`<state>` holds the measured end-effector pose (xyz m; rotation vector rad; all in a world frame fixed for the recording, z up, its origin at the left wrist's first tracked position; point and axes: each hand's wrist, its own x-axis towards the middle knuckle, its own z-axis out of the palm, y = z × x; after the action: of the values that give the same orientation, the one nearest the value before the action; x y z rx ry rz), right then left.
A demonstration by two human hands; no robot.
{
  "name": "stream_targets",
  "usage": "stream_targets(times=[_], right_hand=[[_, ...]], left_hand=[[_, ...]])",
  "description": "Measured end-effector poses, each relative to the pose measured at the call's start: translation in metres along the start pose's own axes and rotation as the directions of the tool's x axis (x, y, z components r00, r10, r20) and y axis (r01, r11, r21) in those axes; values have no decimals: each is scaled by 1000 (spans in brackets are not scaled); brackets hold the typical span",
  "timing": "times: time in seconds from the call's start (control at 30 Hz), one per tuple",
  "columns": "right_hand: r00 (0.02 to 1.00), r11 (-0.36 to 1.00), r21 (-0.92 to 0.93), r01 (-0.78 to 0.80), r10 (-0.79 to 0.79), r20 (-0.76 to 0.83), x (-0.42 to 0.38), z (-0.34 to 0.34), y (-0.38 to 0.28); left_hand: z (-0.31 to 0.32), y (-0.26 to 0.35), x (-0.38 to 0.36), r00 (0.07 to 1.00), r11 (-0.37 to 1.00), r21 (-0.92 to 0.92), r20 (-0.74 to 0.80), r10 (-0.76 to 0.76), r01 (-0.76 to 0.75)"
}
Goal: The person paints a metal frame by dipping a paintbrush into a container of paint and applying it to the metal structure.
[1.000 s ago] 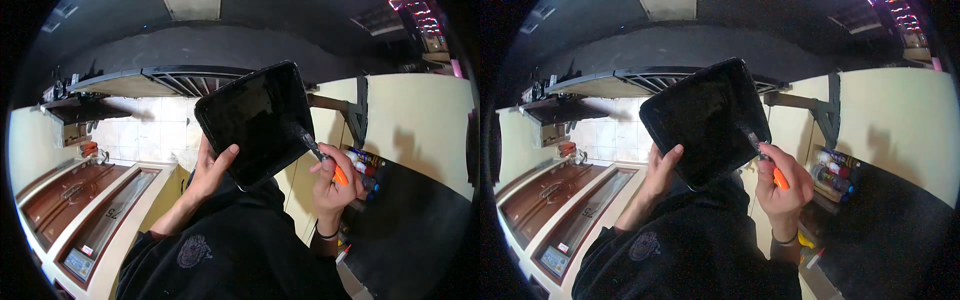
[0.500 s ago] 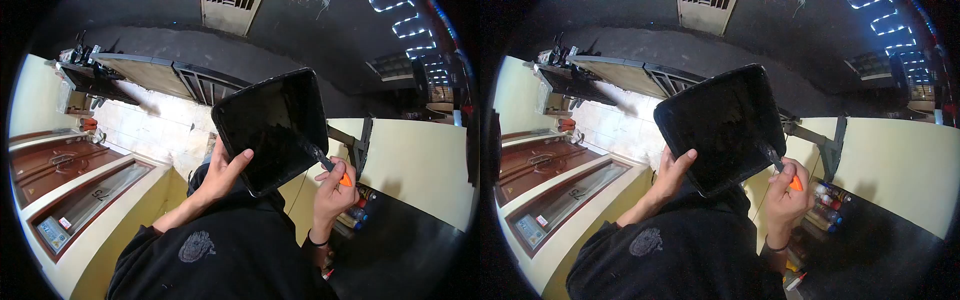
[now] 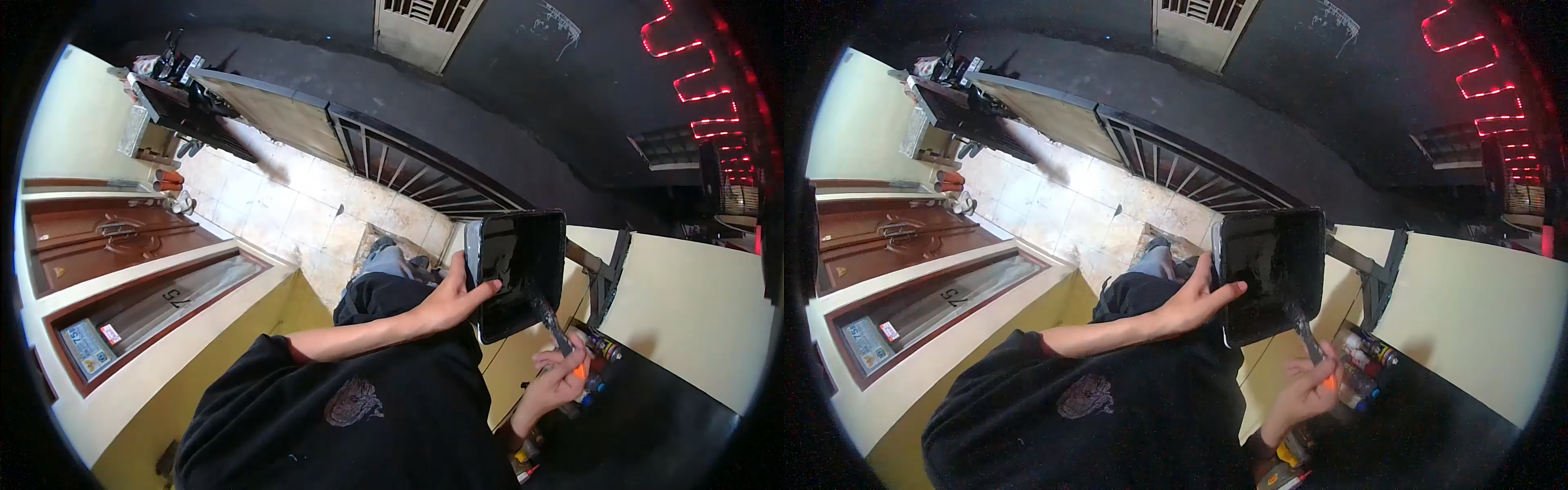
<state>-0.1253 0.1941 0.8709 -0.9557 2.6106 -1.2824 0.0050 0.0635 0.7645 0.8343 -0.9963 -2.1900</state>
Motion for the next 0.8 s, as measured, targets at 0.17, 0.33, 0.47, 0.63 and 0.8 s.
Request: stream_targets(times=[0.17,0.33,0.47,0.63,0.8], right_hand=[[998,998,54,-27,30,-53,-31,-15,28],[996,999,-13,-46,45,-77,-36,-31,23],[963,996,24,91,-81,-258,-37,-42,31],[964,990,-39,-135,122,-237,-45,-80,83],[966,997,-57,-61,44,-254,-48,-120,131]], left_hand=[[7,5,-7,991,990,62,46,-127,124],[19,-7,1,994,987,136,52,-93,85],[34,-4,11,975,987,95,167,-147,133],[74,-16,23,943,969,130,233,-237,211],[109,-57,19,912,945,217,282,-299,243]])
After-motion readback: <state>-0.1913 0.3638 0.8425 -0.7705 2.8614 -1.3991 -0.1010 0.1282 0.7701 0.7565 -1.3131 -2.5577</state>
